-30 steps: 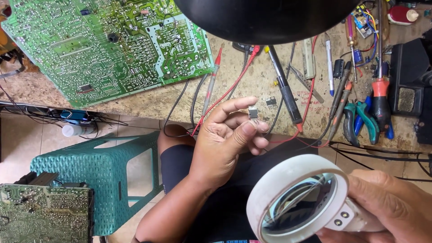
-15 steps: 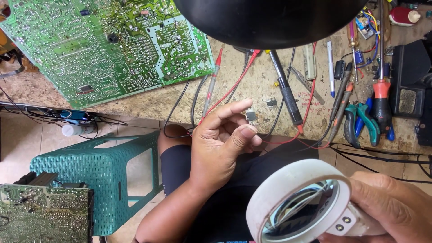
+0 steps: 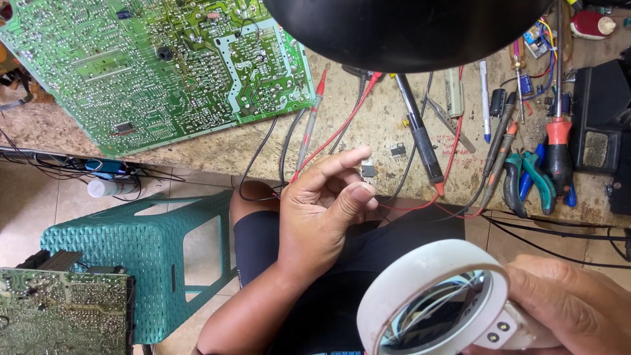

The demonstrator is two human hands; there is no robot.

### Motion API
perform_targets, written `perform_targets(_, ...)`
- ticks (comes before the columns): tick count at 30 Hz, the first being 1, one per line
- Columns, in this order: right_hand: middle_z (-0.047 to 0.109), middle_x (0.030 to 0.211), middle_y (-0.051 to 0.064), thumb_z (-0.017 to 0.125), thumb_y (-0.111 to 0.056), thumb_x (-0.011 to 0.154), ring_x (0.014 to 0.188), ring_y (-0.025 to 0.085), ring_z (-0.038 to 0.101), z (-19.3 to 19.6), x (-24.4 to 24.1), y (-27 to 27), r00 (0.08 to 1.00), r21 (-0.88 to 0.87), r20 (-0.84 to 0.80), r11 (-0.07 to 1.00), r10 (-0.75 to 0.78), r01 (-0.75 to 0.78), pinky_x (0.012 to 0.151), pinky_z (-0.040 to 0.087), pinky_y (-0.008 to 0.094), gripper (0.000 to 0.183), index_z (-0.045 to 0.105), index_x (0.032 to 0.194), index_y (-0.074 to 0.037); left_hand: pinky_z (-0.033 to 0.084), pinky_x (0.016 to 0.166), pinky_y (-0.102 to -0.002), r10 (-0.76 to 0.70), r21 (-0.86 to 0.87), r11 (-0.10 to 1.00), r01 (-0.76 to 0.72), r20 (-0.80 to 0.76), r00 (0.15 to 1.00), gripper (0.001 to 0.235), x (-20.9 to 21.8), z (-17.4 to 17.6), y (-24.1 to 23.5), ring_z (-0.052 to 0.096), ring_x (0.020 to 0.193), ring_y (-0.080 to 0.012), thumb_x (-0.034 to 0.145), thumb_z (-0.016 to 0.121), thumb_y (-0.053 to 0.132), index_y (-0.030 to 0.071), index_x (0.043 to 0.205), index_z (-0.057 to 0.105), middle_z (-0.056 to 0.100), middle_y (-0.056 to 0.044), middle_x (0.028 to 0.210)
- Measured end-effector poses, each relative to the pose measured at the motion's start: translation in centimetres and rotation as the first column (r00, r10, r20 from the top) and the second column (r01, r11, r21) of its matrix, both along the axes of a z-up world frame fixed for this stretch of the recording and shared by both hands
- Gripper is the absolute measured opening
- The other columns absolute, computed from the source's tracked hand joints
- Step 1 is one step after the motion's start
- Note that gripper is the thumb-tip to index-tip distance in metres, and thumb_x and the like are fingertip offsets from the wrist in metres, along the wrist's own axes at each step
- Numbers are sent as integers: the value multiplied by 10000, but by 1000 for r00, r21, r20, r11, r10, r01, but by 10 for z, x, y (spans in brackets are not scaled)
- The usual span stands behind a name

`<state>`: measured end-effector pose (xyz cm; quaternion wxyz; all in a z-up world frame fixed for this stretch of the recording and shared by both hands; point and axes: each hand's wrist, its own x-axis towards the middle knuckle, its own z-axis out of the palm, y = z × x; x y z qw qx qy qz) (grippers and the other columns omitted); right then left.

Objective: The person inspects a small electronic component with a magnifying glass, applies liquid from a bottle to its leads, and then uses a soldering iron and a screwdriver to work on a green circuit board. The person repeatedly handles the component and tools while seated at a cluttered workbench.

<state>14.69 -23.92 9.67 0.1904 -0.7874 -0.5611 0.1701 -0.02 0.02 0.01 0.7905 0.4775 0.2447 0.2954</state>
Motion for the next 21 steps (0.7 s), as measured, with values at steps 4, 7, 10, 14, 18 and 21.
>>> perform_targets(4,763,960,-3,961,-576,490,701,123,774,0,1,1,1000,4,12,1000,17,-17,608,601,264,1078,544,1436,-272,552,666,-243,15,63,998,-16,17,1000,380,-1,-2,-1,671,719,-154,945,737,139,18,1298,666,631,-46,858)
perform_targets(7,760,990,25,916,-577,510,750,142,777,1,-7,4,999,39,23,999,-25,24,637,595,280,996,584,1389,-248,557,730,-248,15,141,990,-17,18,1000,362,-2,0,2,660,732,-149,957,727,155,24,1290,669,628,-56,907)
perform_targets(10,768,998,22,915,-650,508,731,127,786,-8,5,-9,998,20,33,999,48,-49,604,632,283,1115,507,1459,-237,565,789,-250,20,221,975,-15,-20,1000,358,-4,1,4,664,771,-135,955,735,176,59,1289,680,631,-39,933)
perform_targets(14,748,996,53,895,-571,515,738,149,762,-4,-1,3,998,54,48,997,-50,47,638,585,289,974,599,1373,-217,538,804,-248,38,273,962,-22,-56,998,361,-1,-3,7,625,826,-119,954,732,207,67,1284,690,642,-31,932)
perform_targets(18,765,833,1,917,-450,595,670,138,741,2,14,45,992,6,-98,997,75,-75,597,615,263,820,629,1294,-135,523,837,-239,55,239,970,-38,-65,996,404,7,-11,10,603,853,-107,957,718,249,42,1302,683,603,-18,927)
perform_targets(21,735,893,116,845,-314,706,695,173,693,-4,0,77,1000,213,-16,977,15,-11,614,570,278,656,647,1203,65,537,846,-244,54,222,974,-38,-69,996,430,13,-15,13,608,854,-112,955,711,273,38,1314,676,594,-23,928)
